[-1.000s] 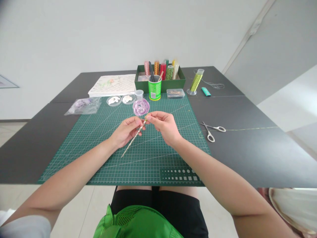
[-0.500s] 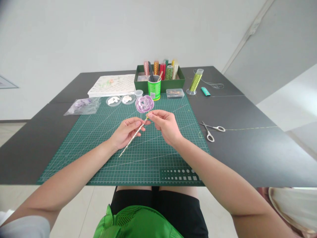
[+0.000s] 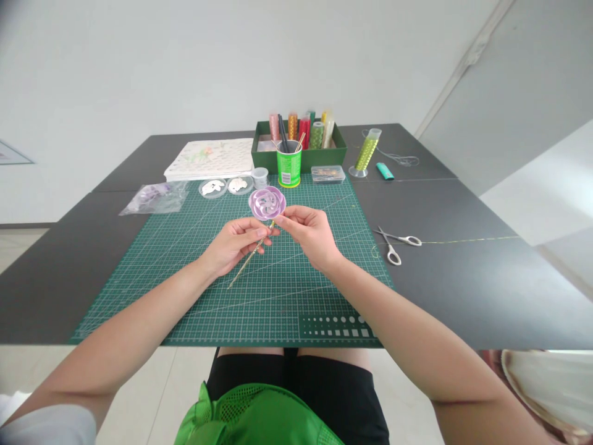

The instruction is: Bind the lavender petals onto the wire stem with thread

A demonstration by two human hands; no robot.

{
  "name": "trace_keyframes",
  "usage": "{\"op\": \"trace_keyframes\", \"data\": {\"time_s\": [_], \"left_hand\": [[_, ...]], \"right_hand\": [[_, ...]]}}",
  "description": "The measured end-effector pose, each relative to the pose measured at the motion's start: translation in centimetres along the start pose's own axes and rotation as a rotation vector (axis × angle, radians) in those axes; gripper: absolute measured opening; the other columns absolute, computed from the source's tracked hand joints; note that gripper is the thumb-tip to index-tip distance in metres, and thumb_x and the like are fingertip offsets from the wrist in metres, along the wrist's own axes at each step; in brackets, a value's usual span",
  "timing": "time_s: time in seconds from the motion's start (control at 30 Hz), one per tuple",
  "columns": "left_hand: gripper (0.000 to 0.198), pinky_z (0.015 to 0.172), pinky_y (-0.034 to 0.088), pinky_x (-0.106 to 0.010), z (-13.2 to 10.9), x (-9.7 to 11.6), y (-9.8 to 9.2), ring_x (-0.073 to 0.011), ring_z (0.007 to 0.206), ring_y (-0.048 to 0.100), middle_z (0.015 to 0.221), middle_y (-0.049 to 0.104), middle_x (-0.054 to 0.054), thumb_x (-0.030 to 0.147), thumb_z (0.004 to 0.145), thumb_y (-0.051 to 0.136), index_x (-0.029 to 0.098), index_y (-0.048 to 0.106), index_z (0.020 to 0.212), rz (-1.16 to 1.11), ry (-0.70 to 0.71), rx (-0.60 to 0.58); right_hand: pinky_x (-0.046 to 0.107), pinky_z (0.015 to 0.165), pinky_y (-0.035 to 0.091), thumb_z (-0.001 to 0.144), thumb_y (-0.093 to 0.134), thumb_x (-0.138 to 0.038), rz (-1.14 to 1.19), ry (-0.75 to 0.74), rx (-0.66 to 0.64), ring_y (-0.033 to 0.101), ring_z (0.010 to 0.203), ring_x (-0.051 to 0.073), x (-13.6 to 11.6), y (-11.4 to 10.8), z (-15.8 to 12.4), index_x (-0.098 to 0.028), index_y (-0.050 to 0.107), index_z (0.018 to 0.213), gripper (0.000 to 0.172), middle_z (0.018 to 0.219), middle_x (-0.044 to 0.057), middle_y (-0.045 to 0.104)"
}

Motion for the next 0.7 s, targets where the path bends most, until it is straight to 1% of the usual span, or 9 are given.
{"op": "trace_keyframes", "data": {"time_s": [0.17, 0.33, 0.43, 0.53, 0.6, 0.7], "left_hand": [[0.039, 0.067, 0.059, -0.022, 0.23, -0.42, -0.31, -0.0123, 0.077, 0.073, 0.098, 0.079, -0.008, 0.036, 0.073, 0.089, 0.016, 0.073, 0.102, -0.031, -0.043, 0.034], [0.032, 0.066, 0.059, -0.019, 0.3, -0.66, -0.42, -0.0097, 0.074, 0.071, 0.095, 0.079, -0.008, 0.031, 0.081, 0.084, 0.014, 0.077, 0.107, -0.038, -0.085, 0.033], [0.023, 0.065, 0.058, -0.017, 0.3, -0.58, -0.23, -0.0071, 0.069, 0.069, 0.093, 0.079, -0.006, 0.026, 0.084, 0.082, 0.014, 0.079, 0.104, -0.081, -0.14, 0.043], [0.012, 0.06, 0.056, -0.013, 0.34, -0.46, 0.01, -0.0043, 0.06, 0.065, 0.08, 0.076, -0.004, 0.021, 0.087, 0.079, 0.013, 0.081, 0.095, -0.142, -0.211, 0.055], [0.009, 0.056, 0.055, -0.011, 0.37, -0.41, 0.11, -0.0037, 0.055, 0.064, 0.073, 0.074, -0.002, 0.021, 0.087, 0.079, 0.012, 0.08, 0.09, -0.17, -0.252, 0.059], [0.009, 0.054, 0.054, -0.01, 0.37, -0.39, 0.18, -0.0042, 0.054, 0.065, 0.07, 0.073, -0.002, 0.02, 0.088, 0.079, 0.011, 0.079, 0.087, -0.201, -0.291, 0.059]], "right_hand": [[0.025, 0.046, 0.013, 0.072, 0.086, -0.044, -0.026, -0.004, 0.003, 0.021, 0.048, 0.005, 0.14, -0.11, 0.08, -0.018, 0.073, 0.073, 0.029, 0.051, -0.007, 0.04], [0.025, 0.045, 0.017, 0.073, 0.085, -0.046, -0.016, -0.018, -0.016, 0.022, 0.048, 0.005, 0.03, 0.11, 0.02, -0.018, 0.075, 0.075, 0.029, 0.052, -0.007, 0.043], [0.025, 0.045, 0.018, 0.072, 0.085, -0.046, -0.018, -0.021, -0.022, 0.024, 0.048, 0.005, -0.11, 0.23, -0.05, -0.018, 0.074, 0.073, 0.03, 0.053, -0.006, 0.045], [0.025, 0.045, 0.018, 0.071, 0.087, -0.045, -0.007, -0.013, -0.015, 0.024, 0.048, 0.005, -0.17, 0.25, -0.08, -0.018, 0.074, 0.073, 0.03, 0.051, -0.007, 0.045], [0.024, 0.045, 0.018, 0.071, 0.088, -0.044, 0.003, -0.012, -0.013, 0.023, 0.048, 0.005, -0.19, 0.25, -0.09, -0.018, 0.075, 0.074, 0.029, 0.05, -0.007, 0.043], [0.024, 0.045, 0.019, 0.069, 0.089, -0.042, 0.004, -0.01, -0.014, 0.023, 0.048, 0.005, -0.21, 0.28, -0.11, -0.018, 0.075, 0.074, 0.028, 0.05, -0.008, 0.041]]}}
Point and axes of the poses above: each hand's wrist, its own z-axis towards the middle knuckle, its own y-axis out of the palm, x = y × z, the point moved 1 cm from there along z, towards the middle knuckle
